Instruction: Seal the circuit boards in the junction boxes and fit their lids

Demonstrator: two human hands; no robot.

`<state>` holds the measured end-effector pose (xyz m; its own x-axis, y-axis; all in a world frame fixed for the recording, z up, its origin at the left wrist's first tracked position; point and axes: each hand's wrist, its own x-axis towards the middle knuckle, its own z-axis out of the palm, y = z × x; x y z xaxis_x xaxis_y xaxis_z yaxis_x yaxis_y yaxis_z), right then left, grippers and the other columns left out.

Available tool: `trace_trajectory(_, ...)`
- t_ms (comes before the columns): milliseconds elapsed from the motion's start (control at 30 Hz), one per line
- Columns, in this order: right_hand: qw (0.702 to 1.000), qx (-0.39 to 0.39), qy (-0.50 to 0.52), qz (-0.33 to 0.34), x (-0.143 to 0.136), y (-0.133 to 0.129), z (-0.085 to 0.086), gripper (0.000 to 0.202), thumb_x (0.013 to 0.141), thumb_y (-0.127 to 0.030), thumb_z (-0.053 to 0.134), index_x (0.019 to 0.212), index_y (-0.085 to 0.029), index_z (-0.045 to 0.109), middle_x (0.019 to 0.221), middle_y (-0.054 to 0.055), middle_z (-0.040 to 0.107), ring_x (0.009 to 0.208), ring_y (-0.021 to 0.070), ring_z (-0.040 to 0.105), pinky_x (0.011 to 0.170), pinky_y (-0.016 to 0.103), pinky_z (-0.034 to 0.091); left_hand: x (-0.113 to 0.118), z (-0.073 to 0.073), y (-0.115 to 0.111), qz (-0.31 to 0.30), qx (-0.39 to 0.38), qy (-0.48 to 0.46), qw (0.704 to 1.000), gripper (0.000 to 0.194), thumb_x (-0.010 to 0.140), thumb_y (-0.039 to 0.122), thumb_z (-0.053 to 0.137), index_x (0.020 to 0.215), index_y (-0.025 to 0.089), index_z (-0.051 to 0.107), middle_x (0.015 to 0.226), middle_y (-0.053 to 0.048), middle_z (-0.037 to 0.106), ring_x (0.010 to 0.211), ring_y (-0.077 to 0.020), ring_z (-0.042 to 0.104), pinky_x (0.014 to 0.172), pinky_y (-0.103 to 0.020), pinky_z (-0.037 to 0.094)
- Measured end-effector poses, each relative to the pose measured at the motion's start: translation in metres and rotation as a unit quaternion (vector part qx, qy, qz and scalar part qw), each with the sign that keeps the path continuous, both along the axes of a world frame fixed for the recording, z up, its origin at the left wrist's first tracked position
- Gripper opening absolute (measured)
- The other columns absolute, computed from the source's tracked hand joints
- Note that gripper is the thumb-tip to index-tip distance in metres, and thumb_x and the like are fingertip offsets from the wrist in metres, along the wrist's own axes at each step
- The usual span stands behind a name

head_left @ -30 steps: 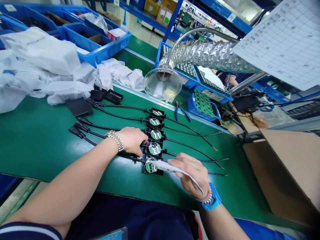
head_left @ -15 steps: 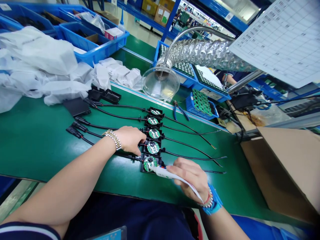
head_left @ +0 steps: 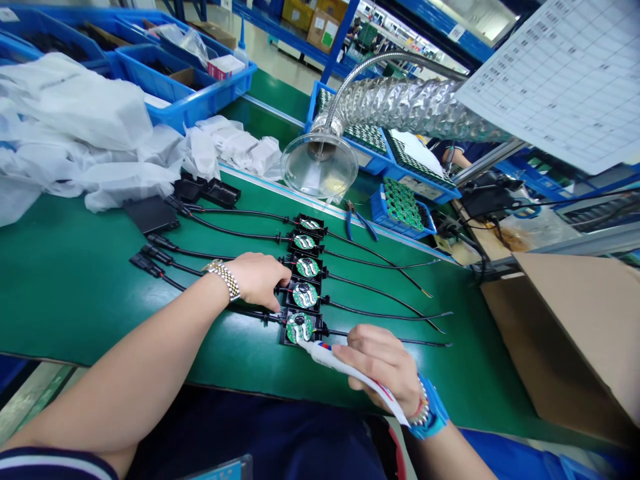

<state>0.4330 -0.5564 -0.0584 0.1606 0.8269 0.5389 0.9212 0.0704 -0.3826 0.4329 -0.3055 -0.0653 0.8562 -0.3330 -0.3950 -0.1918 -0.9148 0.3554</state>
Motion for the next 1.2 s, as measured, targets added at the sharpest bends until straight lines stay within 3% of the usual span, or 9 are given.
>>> trace_trajectory(200, 1.0, -0.012, -0.006, 0.01, -0.001, -0.008, 0.003, 0.027, 0.09, -0.028, 0.045, 0.107, -0.011, 0.058, 0.058, 0.004, 0.057, 0.056, 0.0154, 0.051, 0.05, 0.028, 0.042, 0.001, -0.001, 0.001, -0.008, 0.005, -0.006, 1.0, 0.042, 0.063, 0.051, 0.061, 0.097, 0.027, 0.057, 0.094, -0.004, 0.064, 0.08, -0.0231, 0.058, 0.058, -0.028, 0.038)
trace_trajectory(300, 0.985, 0.046, 0.114, -0.123, 0.003, -0.012, -0.002, 0.024, 0.09, -0.028, 0.045, 0.097, -0.014, 0.063, 0.063, 0.005, 0.059, 0.056, 0.014, 0.052, 0.05, 0.027, 0.043, 0.0, 0.0, 0.001, -0.008, 0.002, -0.003, 1.0, 0.041, 0.063, 0.05, 0.06, 0.096, 0.027, 0.057, 0.092, -0.004, 0.064, 0.079, -0.0223, 0.058, 0.057, -0.027, 0.038)
trace_trajectory(400, 0.869, 0.162, 0.369, -0.287, 0.025, -0.009, -0.012, 0.028, 0.089, -0.037, 0.045, 0.082, -0.015, 0.062, 0.054, 0.0, 0.052, 0.044, 0.0097, 0.046, 0.04, 0.022, 0.037, -0.001, 0.003, 0.001, -0.006, 0.006, -0.008, 1.0, 0.041, 0.063, 0.05, 0.06, 0.096, 0.026, 0.057, 0.092, -0.004, 0.064, 0.08, -0.023, 0.058, 0.056, -0.027, 0.038)
trace_trajectory(533, 0.639, 0.224, 0.665, -0.316, 0.087, -0.003, -0.02, 0.034, 0.083, -0.043, 0.056, 0.064, -0.016, 0.047, 0.044, -0.007, 0.041, 0.035, 0.005, 0.035, 0.031, 0.016, 0.026, -0.002, 0.005, 0.001, -0.007, 0.008, -0.013, 1.0, 0.038, 0.064, 0.046, 0.06, 0.095, 0.025, 0.057, 0.088, -0.004, 0.065, 0.078, -0.0225, 0.058, 0.055, -0.026, 0.037)
trace_trajectory(600, 0.574, 0.245, 0.699, -0.348, 0.125, -0.005, -0.022, 0.032, 0.088, -0.038, 0.049, 0.065, -0.016, 0.045, 0.046, -0.006, 0.044, 0.035, 0.004, 0.035, 0.031, 0.015, 0.025, -0.002, 0.005, 0.0, -0.005, 0.006, -0.017, 1.0, 0.037, 0.063, 0.046, 0.06, 0.094, 0.025, 0.057, 0.088, -0.004, 0.064, 0.077, -0.0221, 0.058, 0.054, -0.026, 0.035)
trace_trajectory(700, 0.548, 0.262, 0.701, -0.372, 0.177, -0.007, -0.028, 0.029, 0.094, -0.03, 0.038, 0.072, -0.014, 0.047, 0.052, -0.004, 0.05, 0.037, 0.0031, 0.038, 0.033, 0.013, 0.029, -0.002, 0.005, 0.0, -0.003, 0.002, -0.018, 1.0, 0.035, 0.063, 0.044, 0.06, 0.093, 0.025, 0.057, 0.083, -0.003, 0.063, 0.076, -0.0216, 0.057, 0.053, -0.025, 0.034)
trace_trajectory(867, 0.516, 0.229, 0.731, -0.384, 0.232, 0.005, -0.041, 0.02, 0.091, -0.029, 0.047, 0.097, -0.012, 0.055, 0.085, 0.002, 0.059, 0.063, 0.0085, 0.056, 0.054, 0.022, 0.048, -0.002, 0.007, -0.001, 0.01, 0.006, -0.022, 1.0, 0.031, 0.063, 0.041, 0.062, 0.089, 0.025, 0.058, 0.08, -0.002, 0.062, 0.074, -0.0205, 0.058, 0.052, -0.024, 0.033)
trace_trajectory(1033, 0.51, 0.19, 0.746, -0.383, 0.251, 0.016, -0.044, 0.029, 0.088, -0.031, 0.051, 0.111, -0.014, 0.052, 0.107, 0.007, 0.056, 0.088, 0.0163, 0.058, 0.073, 0.035, 0.051, -0.002, 0.006, -0.001, 0.002, 0.003, -0.031, 1.0, 0.029, 0.063, 0.039, 0.063, 0.088, 0.025, 0.058, 0.083, -0.001, 0.063, 0.073, -0.02, 0.056, 0.052, -0.024, 0.031)
trace_trajectory(1200, 0.54, 0.162, 0.732, -0.383, 0.24, 0.012, -0.038, 0.019, 0.09, -0.026, 0.049, 0.098, -0.01, 0.054, 0.087, 0.005, 0.06, 0.067, 0.0104, 0.059, 0.056, 0.023, 0.051, -0.002, 0.006, 0.0, 0.001, 0.009, -0.023, 1.0, 0.03, 0.064, 0.04, 0.061, 0.09, 0.025, 0.058, 0.081, -0.001, 0.062, 0.07, -0.019, 0.055, 0.05, -0.023, 0.027)
